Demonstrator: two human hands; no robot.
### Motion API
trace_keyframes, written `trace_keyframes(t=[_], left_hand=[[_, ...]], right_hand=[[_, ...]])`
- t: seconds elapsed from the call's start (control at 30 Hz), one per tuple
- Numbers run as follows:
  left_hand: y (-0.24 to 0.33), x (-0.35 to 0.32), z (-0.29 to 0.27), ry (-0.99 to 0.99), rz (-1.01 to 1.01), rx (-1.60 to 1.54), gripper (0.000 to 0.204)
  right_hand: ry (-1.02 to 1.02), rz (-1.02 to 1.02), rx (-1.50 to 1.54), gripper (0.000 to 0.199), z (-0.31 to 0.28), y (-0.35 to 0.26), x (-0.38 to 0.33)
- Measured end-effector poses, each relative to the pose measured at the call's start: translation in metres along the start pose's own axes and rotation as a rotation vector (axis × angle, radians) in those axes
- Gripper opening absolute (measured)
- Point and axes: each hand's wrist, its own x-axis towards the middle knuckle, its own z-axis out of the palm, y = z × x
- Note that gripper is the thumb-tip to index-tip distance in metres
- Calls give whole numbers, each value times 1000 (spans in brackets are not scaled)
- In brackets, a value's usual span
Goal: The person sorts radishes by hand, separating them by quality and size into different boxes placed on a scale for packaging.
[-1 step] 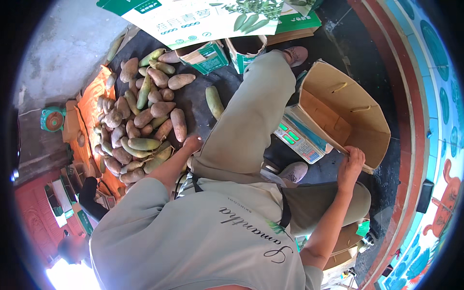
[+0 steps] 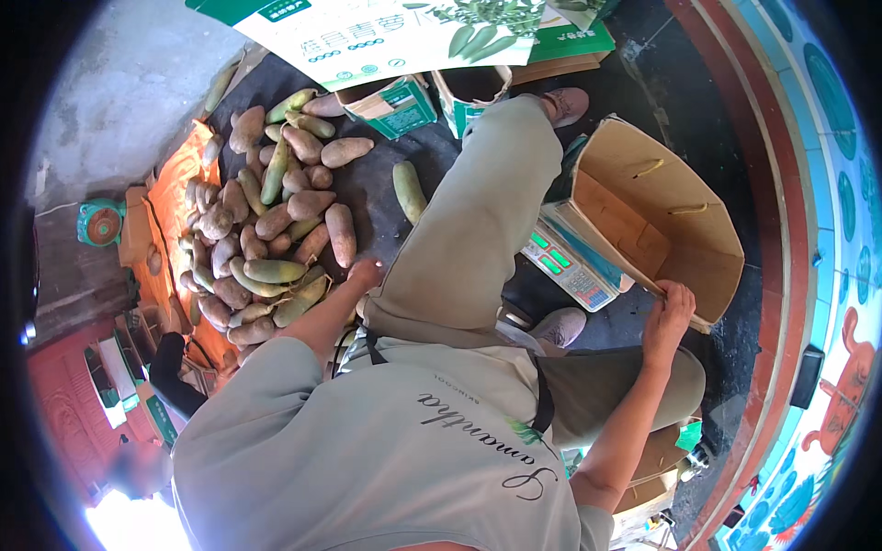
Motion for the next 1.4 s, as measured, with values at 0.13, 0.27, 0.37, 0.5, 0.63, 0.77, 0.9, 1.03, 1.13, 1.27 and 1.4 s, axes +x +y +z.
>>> trace_keyframes(t=[0.13,0.27,0.37,0.5,0.63,0.77,0.9,1.03,1.13,1.27,1.4], left_hand=[[-21,-16,16,-76,10,167,45],[-20,-36,15,-204,-97,59,46],[-32,-35,25,-284,-13,190,49],[-35,-33,32,-306,-30,246,51],[-36,-44,31,-358,97,451,54],[-22,-70,15,-268,206,585,49],[-23,-68,16,-282,304,589,38],[-31,-62,35,-209,540,710,27],[-42,-62,49,-4,734,801,25],[-73,-21,107,-4,783,761,25],[-84,-2,125,-101,750,670,25]], right_hand=[[-30,2,74,23,2,-3,2],[-28,-31,97,25,3,-14,3],[-75,34,122,27,-7,-25,9],[38,-75,92,24,-33,-67,25],[55,-135,73,20,-45,-87,30],[54,-129,47,18,-56,-98,27],[31,-48,168,16,-60,-97,26],[7,-67,150,15,-57,-97,21],[-22,-38,137,13,-53,-96,16],[-18,-51,140,15,-51,-94,16],[-28,-59,159,17,-48,-94,17]])
